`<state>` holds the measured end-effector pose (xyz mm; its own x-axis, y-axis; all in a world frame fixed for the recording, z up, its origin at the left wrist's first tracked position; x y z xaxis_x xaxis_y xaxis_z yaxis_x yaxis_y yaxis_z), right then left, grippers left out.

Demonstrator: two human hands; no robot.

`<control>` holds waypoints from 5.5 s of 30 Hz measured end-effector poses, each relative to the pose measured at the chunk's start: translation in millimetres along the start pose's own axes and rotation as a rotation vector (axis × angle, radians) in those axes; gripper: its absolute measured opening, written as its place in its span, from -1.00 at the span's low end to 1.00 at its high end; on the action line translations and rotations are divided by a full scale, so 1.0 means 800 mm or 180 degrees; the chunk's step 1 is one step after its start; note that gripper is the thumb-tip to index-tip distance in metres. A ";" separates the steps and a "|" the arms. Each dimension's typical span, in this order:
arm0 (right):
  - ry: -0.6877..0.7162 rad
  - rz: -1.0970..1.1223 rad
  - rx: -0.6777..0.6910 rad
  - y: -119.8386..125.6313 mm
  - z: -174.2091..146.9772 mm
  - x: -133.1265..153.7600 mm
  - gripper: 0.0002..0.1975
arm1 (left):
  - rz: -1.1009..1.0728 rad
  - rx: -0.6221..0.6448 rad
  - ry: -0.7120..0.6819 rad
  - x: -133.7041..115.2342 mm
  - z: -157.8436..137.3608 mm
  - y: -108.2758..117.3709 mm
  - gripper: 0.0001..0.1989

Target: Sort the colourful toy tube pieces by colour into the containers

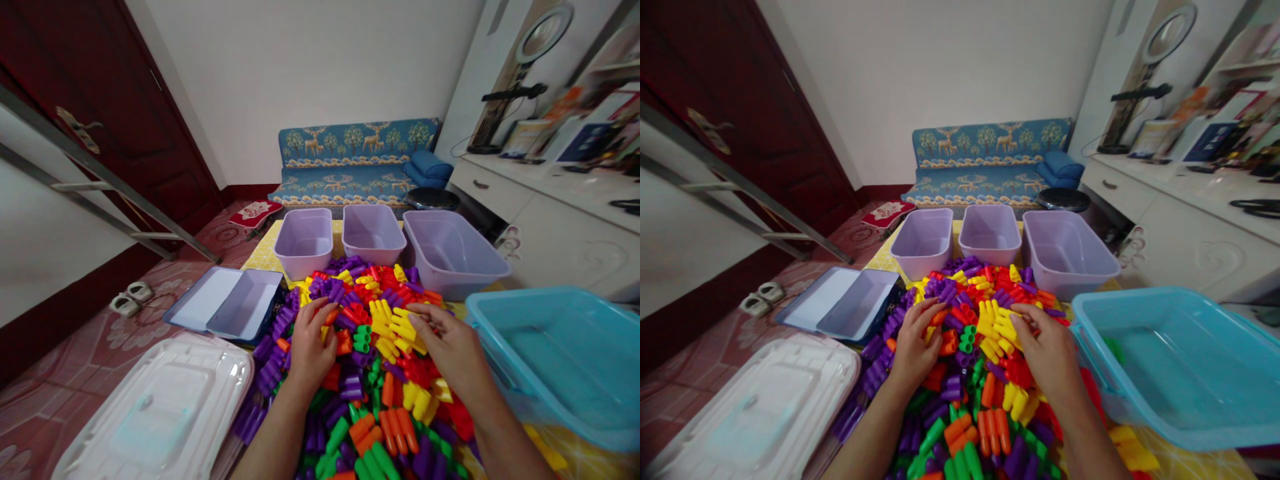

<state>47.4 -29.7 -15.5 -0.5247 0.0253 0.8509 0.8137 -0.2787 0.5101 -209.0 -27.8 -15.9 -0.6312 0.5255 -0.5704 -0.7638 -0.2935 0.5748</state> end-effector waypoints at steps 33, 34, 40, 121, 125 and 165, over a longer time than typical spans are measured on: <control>-0.0650 0.1878 0.0771 -0.081 0.002 0.041 -0.63 | 0.0097 0.0317 -0.0213 -0.018 0.004 -0.002 -0.58; -0.0682 0.1950 0.0792 -0.080 0.000 0.042 -0.61 | 0.0151 0.0402 -0.0262 -0.020 0.005 -0.005 -0.62; -0.0719 0.2149 0.0840 -0.079 -0.006 0.039 -0.47 | 0.0187 0.0485 -0.0274 -0.024 0.008 -0.007 -0.83; 0.0548 0.0052 0.0142 -0.035 -0.035 0.010 -0.76 | 0.0830 0.1263 -0.0039 0.034 0.006 0.013 -0.31; 0.0531 0.0182 0.0195 -0.036 -0.039 0.022 -0.77 | 0.0405 0.0706 0.0032 0.042 0.012 0.025 -0.52; -0.0456 0.1113 0.1260 -0.053 0.011 0.044 -0.66 | -0.2361 0.0140 0.1708 0.029 -0.017 -0.029 -0.56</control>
<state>-3.2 -9.0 -6.0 -0.1892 0.1342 0.9727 0.9800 0.0879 0.1785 -208.0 -19.8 -50.6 0.0327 0.1225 -0.9919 -0.9995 0.0077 -0.0320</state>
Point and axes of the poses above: each hand's wrist, its own z-axis towards the middle knuckle, its own y-axis out of the back of the hand, x = y × z, the point moved 9 cm from there along z, towards the middle knuckle, and after that the axes turned 5 degrees about -y, right-handed, at the moved point
